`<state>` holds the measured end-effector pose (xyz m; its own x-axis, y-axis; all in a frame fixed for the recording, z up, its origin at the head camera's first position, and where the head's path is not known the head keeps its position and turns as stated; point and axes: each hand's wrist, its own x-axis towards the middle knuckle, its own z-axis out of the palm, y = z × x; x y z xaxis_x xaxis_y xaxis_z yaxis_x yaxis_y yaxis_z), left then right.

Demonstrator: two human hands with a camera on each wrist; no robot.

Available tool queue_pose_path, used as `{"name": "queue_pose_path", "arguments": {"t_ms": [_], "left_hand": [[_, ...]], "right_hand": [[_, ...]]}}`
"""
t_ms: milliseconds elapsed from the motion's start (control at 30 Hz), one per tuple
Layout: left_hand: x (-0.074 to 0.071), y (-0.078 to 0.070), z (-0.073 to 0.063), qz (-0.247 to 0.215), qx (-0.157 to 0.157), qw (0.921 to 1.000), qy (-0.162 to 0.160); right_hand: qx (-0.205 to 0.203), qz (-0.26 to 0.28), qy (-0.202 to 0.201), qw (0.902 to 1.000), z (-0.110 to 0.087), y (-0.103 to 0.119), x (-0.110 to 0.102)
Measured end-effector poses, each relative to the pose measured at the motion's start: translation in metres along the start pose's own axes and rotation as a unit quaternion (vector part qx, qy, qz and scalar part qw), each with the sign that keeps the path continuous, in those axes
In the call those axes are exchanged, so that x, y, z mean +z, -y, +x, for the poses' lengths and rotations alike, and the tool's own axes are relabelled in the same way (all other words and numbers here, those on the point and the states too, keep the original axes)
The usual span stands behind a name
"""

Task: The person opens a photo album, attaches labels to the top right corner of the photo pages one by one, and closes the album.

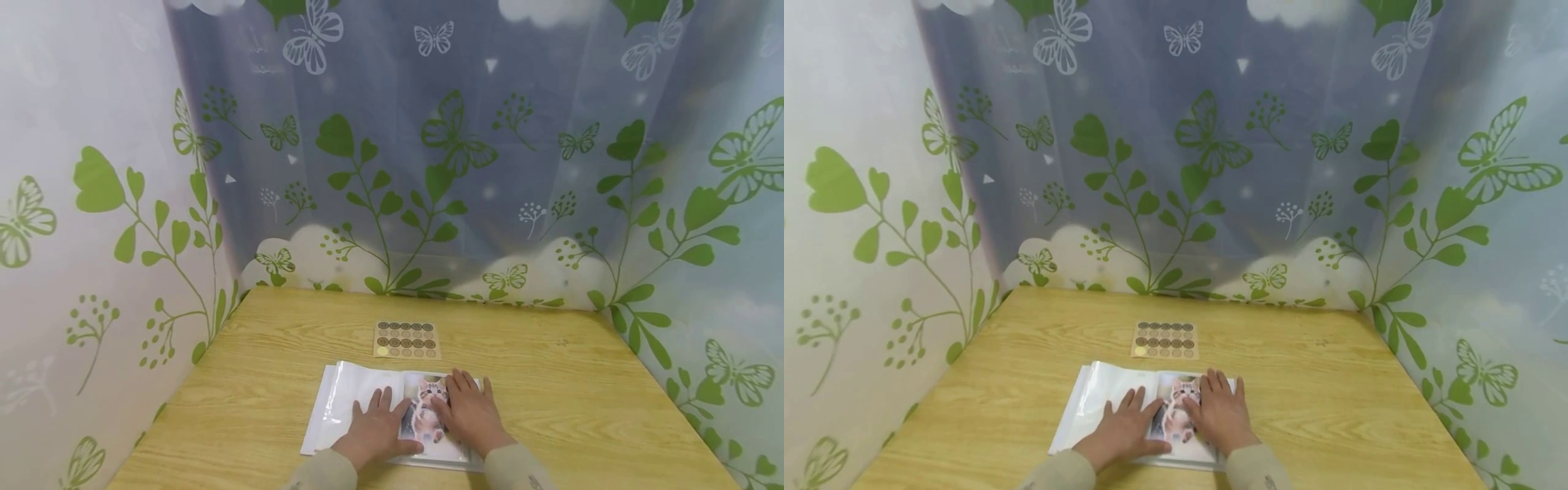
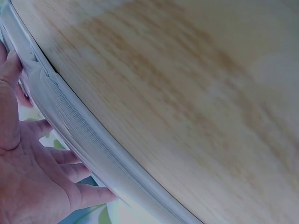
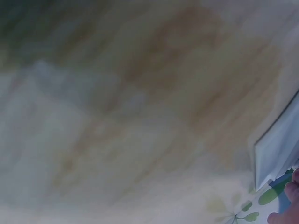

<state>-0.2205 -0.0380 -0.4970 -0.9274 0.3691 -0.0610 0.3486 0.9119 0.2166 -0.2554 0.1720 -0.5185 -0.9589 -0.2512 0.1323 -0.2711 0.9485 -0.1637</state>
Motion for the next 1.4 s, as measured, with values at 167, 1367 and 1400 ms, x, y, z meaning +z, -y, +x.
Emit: {"name": "queue_pose_path", "arguments": {"t_ms": [167,1367,1400], "left_hand": [[0.0,0.001,0.0,0.003,-0.002,1.0,0.004],[-0.003,-0.001,0.001,-0.006,-0.005,0.9998,0.019],[-0.003,-0.001,0.001,-0.005,-0.005,0.9998,0.019]], "right_hand": [[0.012,-0.006,-0.007,0.9999,-0.003,-0.003,0.0],[-0.001,0.014,0.021,0.9997,-0.019,0.007,-0.004],[0.0,0.014,0.021,0.9997,-0.019,0.006,-0.004]]}}
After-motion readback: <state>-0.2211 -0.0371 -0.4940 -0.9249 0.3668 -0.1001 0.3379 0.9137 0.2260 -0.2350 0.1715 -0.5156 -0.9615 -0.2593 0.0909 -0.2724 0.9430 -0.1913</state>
